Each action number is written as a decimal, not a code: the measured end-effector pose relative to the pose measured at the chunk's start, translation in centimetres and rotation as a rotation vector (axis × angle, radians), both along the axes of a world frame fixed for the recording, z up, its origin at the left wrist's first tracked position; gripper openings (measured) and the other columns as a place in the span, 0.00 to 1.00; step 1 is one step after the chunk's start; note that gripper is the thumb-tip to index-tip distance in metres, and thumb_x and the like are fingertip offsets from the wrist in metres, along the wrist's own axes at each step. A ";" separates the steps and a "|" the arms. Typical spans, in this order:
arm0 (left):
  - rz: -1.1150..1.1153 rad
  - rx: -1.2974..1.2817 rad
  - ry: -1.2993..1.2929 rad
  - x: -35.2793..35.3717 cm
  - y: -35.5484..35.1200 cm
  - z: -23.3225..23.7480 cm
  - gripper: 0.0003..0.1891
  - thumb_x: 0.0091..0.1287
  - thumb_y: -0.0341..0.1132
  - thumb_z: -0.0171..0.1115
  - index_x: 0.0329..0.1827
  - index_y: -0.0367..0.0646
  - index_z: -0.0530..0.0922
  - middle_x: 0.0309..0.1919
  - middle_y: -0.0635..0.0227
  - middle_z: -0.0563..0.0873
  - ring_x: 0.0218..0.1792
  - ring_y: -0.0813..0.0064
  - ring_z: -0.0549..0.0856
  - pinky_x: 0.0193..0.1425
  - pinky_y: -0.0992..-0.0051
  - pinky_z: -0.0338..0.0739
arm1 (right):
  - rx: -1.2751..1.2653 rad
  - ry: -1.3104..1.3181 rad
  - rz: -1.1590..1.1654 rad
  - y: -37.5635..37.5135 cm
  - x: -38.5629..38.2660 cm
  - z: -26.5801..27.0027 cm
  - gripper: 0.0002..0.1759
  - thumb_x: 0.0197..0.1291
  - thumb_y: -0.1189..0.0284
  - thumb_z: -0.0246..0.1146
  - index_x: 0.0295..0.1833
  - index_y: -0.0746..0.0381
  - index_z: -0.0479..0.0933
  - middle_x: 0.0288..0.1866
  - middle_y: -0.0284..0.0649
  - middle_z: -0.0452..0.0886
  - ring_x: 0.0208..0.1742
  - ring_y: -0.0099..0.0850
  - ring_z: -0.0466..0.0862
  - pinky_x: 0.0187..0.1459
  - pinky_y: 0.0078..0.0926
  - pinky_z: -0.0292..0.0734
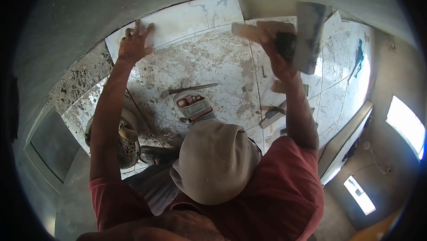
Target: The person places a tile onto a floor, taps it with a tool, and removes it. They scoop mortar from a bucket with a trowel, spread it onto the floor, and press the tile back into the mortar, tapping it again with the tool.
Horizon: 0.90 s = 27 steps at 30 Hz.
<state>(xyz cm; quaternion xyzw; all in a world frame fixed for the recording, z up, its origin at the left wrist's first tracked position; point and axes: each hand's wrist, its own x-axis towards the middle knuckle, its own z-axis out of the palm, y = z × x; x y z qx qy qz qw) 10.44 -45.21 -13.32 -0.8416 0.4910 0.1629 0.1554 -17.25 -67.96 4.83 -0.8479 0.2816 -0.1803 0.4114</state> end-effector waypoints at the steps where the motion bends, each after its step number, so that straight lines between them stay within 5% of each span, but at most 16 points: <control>1: 0.004 0.003 0.010 0.0 -0.1 0.1 0.46 0.53 0.56 0.64 0.74 0.73 0.48 0.74 0.55 0.50 0.65 0.41 0.66 0.58 0.55 0.75 | -0.105 -0.128 0.061 -0.8 0.3 -1.7 0.05 0.60 0.79 0.58 0.42 0.64 0.72 0.49 0.49 0.80 0.52 0.38 0.80 0.54 0.35 0.74; 2: 0.011 0.007 0.022 -0.1 -0.1 0.1 0.45 0.55 0.55 0.63 0.74 0.72 0.48 0.74 0.54 0.50 0.66 0.41 0.65 0.58 0.54 0.74 | -0.136 0.003 0.064 -0.9 0.5 -2.0 0.04 0.60 0.80 0.58 0.41 0.65 0.72 0.48 0.50 0.80 0.54 0.41 0.80 0.58 0.37 0.72; 5: 0.006 -0.019 -0.010 -0.4 0.3 0.1 0.44 0.53 0.55 0.64 0.74 0.72 0.51 0.73 0.54 0.53 0.64 0.43 0.67 0.59 0.54 0.72 | -0.064 -0.211 0.198 0.3 1.7 -5.0 0.05 0.60 0.80 0.58 0.42 0.67 0.72 0.48 0.51 0.80 0.56 0.43 0.79 0.60 0.38 0.71; 8: -0.035 -0.072 -0.064 -0.5 0.5 -0.2 0.44 0.52 0.55 0.65 0.73 0.71 0.53 0.72 0.53 0.57 0.62 0.46 0.70 0.58 0.53 0.73 | -0.191 -0.212 0.241 0.8 1.1 -8.8 0.15 0.57 0.76 0.65 0.49 0.63 0.71 0.46 0.43 0.81 0.54 0.40 0.80 0.49 0.32 0.77; 11: -0.042 -0.099 -0.075 -0.5 0.6 -0.5 0.44 0.53 0.56 0.65 0.73 0.70 0.54 0.71 0.53 0.58 0.61 0.46 0.71 0.59 0.52 0.71 | -0.187 -0.160 0.247 0.3 1.1 -11.2 0.10 0.58 0.79 0.62 0.46 0.68 0.74 0.50 0.47 0.78 0.59 0.39 0.77 0.59 0.38 0.70; 16: -0.019 -0.058 -0.053 -0.5 0.3 -0.4 0.44 0.52 0.57 0.65 0.73 0.69 0.54 0.71 0.53 0.58 0.60 0.46 0.72 0.59 0.52 0.71 | -0.177 -0.201 0.179 0.3 3.1 -7.3 0.12 0.59 0.76 0.63 0.47 0.68 0.74 0.48 0.46 0.80 0.56 0.37 0.78 0.58 0.36 0.71; 18: -0.050 -0.109 -0.091 -0.4 0.4 -0.6 0.45 0.52 0.58 0.66 0.73 0.70 0.54 0.71 0.53 0.58 0.60 0.45 0.72 0.58 0.52 0.72 | -0.402 -0.193 0.236 -0.5 3.9 -6.2 0.21 0.59 0.75 0.63 0.58 0.66 0.70 0.48 0.43 0.81 0.44 0.29 0.79 0.47 0.27 0.74; 20: -0.012 -0.045 -0.040 -0.5 0.0 -0.2 0.45 0.53 0.56 0.66 0.74 0.70 0.52 0.73 0.53 0.55 0.63 0.43 0.69 0.61 0.52 0.69 | -0.188 -0.414 0.017 0.0 4.7 -7.8 0.21 0.60 0.73 0.64 0.58 0.65 0.71 0.45 0.42 0.81 0.40 0.27 0.77 0.41 0.27 0.73; 23: 0.031 0.016 0.015 -0.5 -0.8 0.8 0.45 0.54 0.55 0.65 0.74 0.70 0.50 0.74 0.53 0.51 0.66 0.40 0.65 0.63 0.51 0.66 | -0.190 -0.132 -0.067 -1.9 4.9 -8.5 0.10 0.57 0.70 0.67 0.41 0.66 0.81 0.39 0.40 0.83 0.40 0.26 0.81 0.45 0.25 0.76; 27: 0.042 -0.018 0.030 -0.6 -0.2 -0.2 0.45 0.54 0.55 0.66 0.74 0.70 0.51 0.74 0.53 0.50 0.67 0.39 0.63 0.64 0.51 0.66 | -0.103 -0.344 -0.130 -1.8 5.6 -8.2 0.08 0.59 0.71 0.64 0.43 0.63 0.81 0.36 0.35 0.82 0.38 0.25 0.80 0.44 0.22 0.75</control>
